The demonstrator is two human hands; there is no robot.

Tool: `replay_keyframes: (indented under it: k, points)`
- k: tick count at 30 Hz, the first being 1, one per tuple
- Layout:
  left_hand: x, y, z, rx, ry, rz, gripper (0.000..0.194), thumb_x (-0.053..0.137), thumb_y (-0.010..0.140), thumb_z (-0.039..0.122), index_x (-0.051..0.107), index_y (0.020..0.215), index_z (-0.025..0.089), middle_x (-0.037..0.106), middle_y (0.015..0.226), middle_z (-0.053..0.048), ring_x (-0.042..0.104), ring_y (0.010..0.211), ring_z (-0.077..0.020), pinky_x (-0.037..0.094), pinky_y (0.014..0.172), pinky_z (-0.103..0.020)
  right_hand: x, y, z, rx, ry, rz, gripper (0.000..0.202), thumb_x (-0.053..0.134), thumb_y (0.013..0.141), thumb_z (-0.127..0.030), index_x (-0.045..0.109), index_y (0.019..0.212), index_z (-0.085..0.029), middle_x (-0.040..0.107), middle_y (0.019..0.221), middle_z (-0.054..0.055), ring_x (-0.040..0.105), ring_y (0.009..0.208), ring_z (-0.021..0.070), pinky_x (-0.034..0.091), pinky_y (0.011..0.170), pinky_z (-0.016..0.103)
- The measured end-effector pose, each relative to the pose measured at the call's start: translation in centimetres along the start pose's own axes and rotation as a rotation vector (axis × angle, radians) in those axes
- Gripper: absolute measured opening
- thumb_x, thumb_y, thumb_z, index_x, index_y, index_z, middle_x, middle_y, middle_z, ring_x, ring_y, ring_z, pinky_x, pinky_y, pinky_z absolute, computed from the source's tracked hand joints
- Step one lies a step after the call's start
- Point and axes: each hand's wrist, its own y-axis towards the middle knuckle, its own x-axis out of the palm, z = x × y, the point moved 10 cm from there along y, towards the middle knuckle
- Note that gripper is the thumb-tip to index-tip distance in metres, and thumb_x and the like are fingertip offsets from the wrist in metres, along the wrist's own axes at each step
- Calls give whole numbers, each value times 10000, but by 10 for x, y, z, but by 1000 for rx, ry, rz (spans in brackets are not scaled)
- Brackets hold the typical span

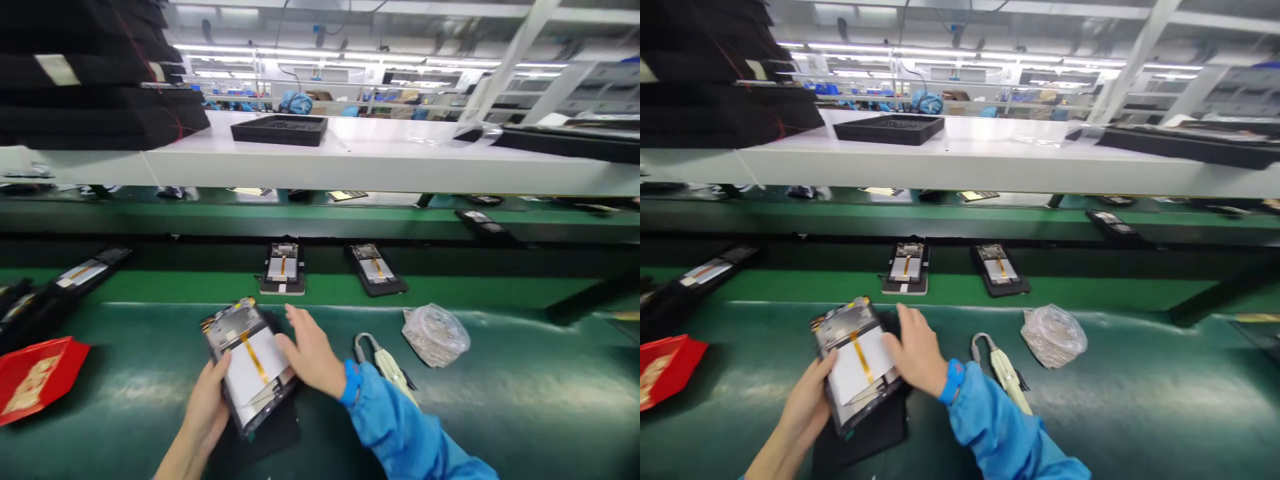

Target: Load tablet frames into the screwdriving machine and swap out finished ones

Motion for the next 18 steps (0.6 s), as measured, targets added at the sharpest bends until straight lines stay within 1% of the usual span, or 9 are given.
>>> replay_keyframes:
  k: [1,3,4,5,8,10,12,15,18]
  points:
    - [16,5,1,-2,9,-44,384,698,783,367,637,1123,200,765,1005,-92,742,882,-270,602,803,-411,2,3,25,98,163,-38,463,569,895,-392,551,1297,-165,654,1222,129,634,1069,270,507,960,466]
    - [59,22,9,32,78,-217,383,682,805,428,655,1081,164,761,981,-120,736,863,-267,593,789,-395,9,5,67,261,508,-84,395,617,864,-438,606,1146,-161,712,1076,95,680,944,252,563,826,410]
    - [78,35,16,72,178,-295,404,647,834,479,667,1064,147,757,984,-136,731,872,-266,588,784,-385,7,8,85,320,636,-68,386,658,835,-450,616,1091,-164,726,1030,83,692,910,250,574,775,383]
    - [92,52,25,134,316,-317,420,607,865,507,676,1047,135,752,986,-145,725,881,-259,581,781,-370,1,11,102,367,725,-26,392,702,801,-453,621,1055,-167,734,1001,77,700,891,250,579,741,364]
    - [107,118,62,299,721,-132,301,601,885,380,680,1016,121,745,984,-140,710,897,-218,555,788,-307,-35,38,148,455,829,157,434,817,675,-414,629,990,-182,747,921,64,717,791,242,586,645,328]
    - [117,162,77,301,819,-49,235,622,859,261,677,1034,115,742,1015,-145,708,915,-203,541,793,-280,-62,67,175,493,862,295,431,842,619,-367,625,944,-185,745,860,58,714,720,233,583,581,314]
    - [133,197,85,281,897,-15,235,660,810,182,681,1034,115,732,1083,-162,697,992,-219,525,829,-278,-79,102,196,506,885,401,399,835,597,-318,611,900,-188,738,808,49,707,682,223,577,542,297]
    - [157,228,86,249,1040,19,284,750,696,123,691,971,93,712,1127,-215,662,1104,-295,496,887,-315,-83,146,218,504,901,468,337,815,598,-274,580,825,-192,707,694,28,690,631,207,562,509,273]
    - [172,238,82,221,1135,26,292,747,675,101,686,956,53,697,1128,-258,653,1128,-328,474,895,-331,-77,164,235,503,912,498,315,809,589,-247,575,790,-185,679,627,25,684,604,211,559,503,273]
